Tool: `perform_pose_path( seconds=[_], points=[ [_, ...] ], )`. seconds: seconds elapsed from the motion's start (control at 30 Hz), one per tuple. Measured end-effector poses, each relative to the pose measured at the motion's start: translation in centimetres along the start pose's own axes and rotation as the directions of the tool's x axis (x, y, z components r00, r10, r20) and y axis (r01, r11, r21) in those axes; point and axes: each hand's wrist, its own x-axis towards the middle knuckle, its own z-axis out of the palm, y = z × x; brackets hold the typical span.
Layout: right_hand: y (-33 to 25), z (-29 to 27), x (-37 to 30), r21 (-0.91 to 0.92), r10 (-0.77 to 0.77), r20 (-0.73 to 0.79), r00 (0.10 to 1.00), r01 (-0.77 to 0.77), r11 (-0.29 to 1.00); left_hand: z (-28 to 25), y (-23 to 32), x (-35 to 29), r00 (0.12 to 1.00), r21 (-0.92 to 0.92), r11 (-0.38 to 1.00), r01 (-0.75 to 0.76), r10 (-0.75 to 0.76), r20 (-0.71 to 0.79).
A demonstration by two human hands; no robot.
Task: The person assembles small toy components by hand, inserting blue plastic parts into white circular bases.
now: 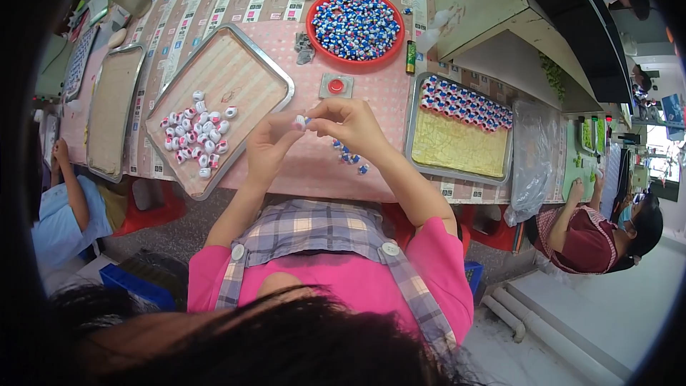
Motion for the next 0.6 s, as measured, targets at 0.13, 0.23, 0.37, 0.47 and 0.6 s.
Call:
perform_pose_path(
  seconds=[0.13, 0.23, 0.37, 0.47, 0.6],
  points=[
    [-0.1, 0.2, -0.6, 0.143, -0.014, -0.038, 0.999, 0.020, 0.990, 0.3, 0.4, 0.0, 0.997, 0.070, 0.995, -0.078, 0.077, 0.012],
    [0.2, 0.4, -0.8, 0.202, 0.019, -0.028, 0.999, -0.013, 0.979, 0.5, 0.5, -0.4, 0.994, 0.126, 0.986, -0.110, 0.110, 0.002],
    [2.1, 1.3, -1.1, 0.356, -0.009, -0.086, 0.996, 0.039, 0.934, 0.7, 1.2, 0.2, 0.929, 0.480, 0.803, -0.353, 0.360, 0.080],
    [3.2, 2.7, -1.7, 0.750, 0.162, -0.054, 0.985, -0.067, 0.658, 0.9, 2.2, 0.7, 0.883, 0.664, 0.609, -0.434, 0.434, 0.179],
    [3.4, 3.0, -2.6, 0.855, 0.204, -0.060, 0.977, -0.055, 0.515, 1.0, 1.9, 1.0, 0.887, 0.668, 0.601, -0.439, 0.407, 0.217]
  ],
)
